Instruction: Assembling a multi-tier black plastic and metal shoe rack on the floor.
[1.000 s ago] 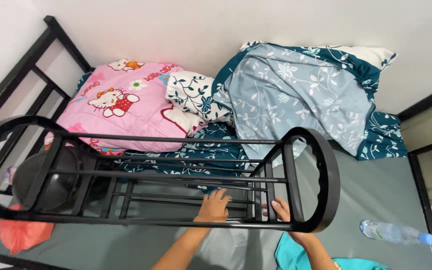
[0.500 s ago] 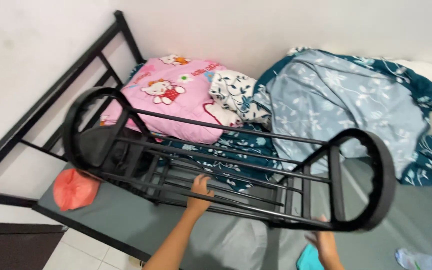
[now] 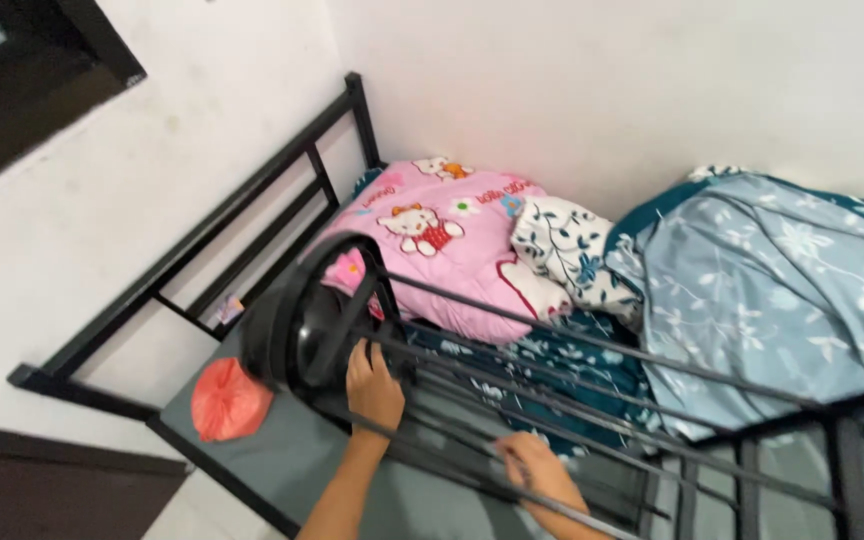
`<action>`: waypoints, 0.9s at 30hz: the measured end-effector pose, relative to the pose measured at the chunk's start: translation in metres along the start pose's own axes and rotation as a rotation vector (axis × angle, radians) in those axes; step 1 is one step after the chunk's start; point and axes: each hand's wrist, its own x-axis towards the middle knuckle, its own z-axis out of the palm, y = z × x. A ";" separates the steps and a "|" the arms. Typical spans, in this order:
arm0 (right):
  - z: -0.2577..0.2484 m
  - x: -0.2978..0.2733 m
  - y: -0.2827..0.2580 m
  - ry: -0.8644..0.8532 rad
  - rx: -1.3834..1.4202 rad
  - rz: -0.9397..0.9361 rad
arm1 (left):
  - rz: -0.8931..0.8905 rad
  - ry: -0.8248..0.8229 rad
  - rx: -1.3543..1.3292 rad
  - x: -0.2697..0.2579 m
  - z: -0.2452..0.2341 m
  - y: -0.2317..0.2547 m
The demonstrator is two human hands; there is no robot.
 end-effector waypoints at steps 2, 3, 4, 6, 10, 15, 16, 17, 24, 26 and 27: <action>0.005 0.043 -0.047 0.046 -0.016 -0.169 | -0.138 -0.158 0.083 0.010 0.001 -0.008; 0.006 0.066 -0.069 0.086 -0.036 -0.328 | -0.284 -0.321 0.164 0.018 0.004 -0.012; 0.019 0.085 -0.070 0.095 -0.038 -0.335 | -0.278 -0.312 0.163 0.023 0.011 -0.019; 0.047 0.111 -0.067 0.082 -0.015 -0.153 | -0.389 -0.542 0.174 0.020 0.025 -0.033; 0.090 0.145 -0.065 0.202 -0.056 -0.234 | -0.403 -0.617 0.140 0.013 0.024 -0.032; 0.104 0.169 -0.087 -0.105 -0.281 0.001 | -0.275 -0.456 0.189 0.005 0.028 -0.036; 0.104 0.170 -0.089 -0.114 -0.279 0.006 | -0.281 -0.465 0.190 0.002 0.028 -0.037; 0.104 0.170 -0.092 -0.136 -0.275 0.040 | -0.264 -0.419 0.162 0.000 0.028 -0.038; 0.102 0.168 -0.095 -0.124 -0.236 0.032 | -0.373 -0.536 0.095 0.013 0.018 -0.027; 0.105 0.165 -0.089 -0.104 -0.242 -0.009 | -0.366 -0.534 0.108 0.012 0.019 -0.028; 0.106 0.163 -0.085 -0.080 -0.249 -0.051 | -0.357 -0.529 0.121 0.011 0.019 -0.028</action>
